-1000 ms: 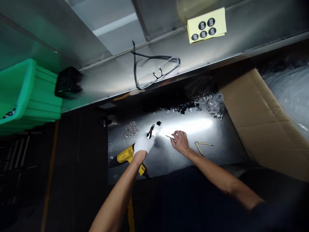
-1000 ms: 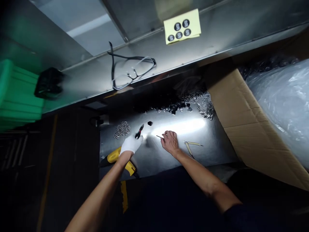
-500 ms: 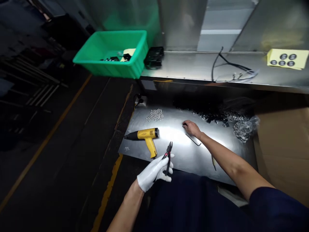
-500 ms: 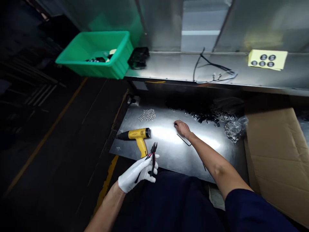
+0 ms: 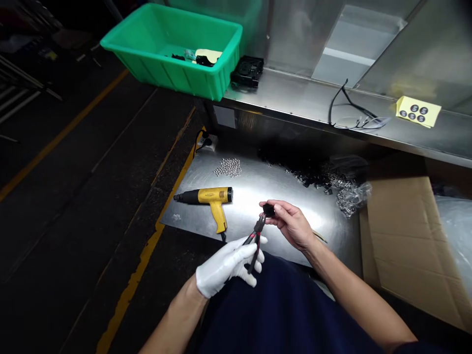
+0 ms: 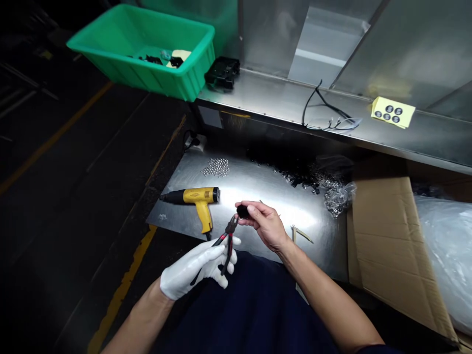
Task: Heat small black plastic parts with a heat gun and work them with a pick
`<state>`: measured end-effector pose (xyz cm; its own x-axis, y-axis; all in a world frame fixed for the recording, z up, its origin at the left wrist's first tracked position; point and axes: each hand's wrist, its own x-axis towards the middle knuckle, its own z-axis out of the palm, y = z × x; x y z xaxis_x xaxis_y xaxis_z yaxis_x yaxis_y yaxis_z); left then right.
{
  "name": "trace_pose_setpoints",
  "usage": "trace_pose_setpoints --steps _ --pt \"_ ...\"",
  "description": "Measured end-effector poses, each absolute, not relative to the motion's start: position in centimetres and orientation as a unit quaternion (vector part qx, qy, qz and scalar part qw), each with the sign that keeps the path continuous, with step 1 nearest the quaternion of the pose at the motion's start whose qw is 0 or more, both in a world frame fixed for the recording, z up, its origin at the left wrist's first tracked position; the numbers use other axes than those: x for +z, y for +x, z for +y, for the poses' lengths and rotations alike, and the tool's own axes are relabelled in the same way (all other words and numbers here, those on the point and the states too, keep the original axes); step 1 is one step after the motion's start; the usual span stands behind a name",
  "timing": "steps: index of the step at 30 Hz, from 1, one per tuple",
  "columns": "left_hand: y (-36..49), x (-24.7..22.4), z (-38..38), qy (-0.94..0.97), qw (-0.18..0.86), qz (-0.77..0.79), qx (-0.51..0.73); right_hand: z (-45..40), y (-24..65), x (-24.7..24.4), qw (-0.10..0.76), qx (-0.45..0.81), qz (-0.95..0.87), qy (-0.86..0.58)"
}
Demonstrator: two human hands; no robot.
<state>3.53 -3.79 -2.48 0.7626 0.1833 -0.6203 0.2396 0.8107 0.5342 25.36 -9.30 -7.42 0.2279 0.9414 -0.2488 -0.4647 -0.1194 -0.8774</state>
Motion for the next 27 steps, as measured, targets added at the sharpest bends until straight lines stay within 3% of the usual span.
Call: trace_pose_setpoints --steps 11,27 --pt "3.2 0.6 -3.0 0.539 0.762 0.357 -0.038 -10.4 25.6 -4.4 0.603 0.549 -0.308 -0.49" --pt "3.7 1.9 -3.7 0.638 0.676 0.367 -0.034 -11.2 26.9 -3.6 0.567 0.501 -0.446 -0.478"
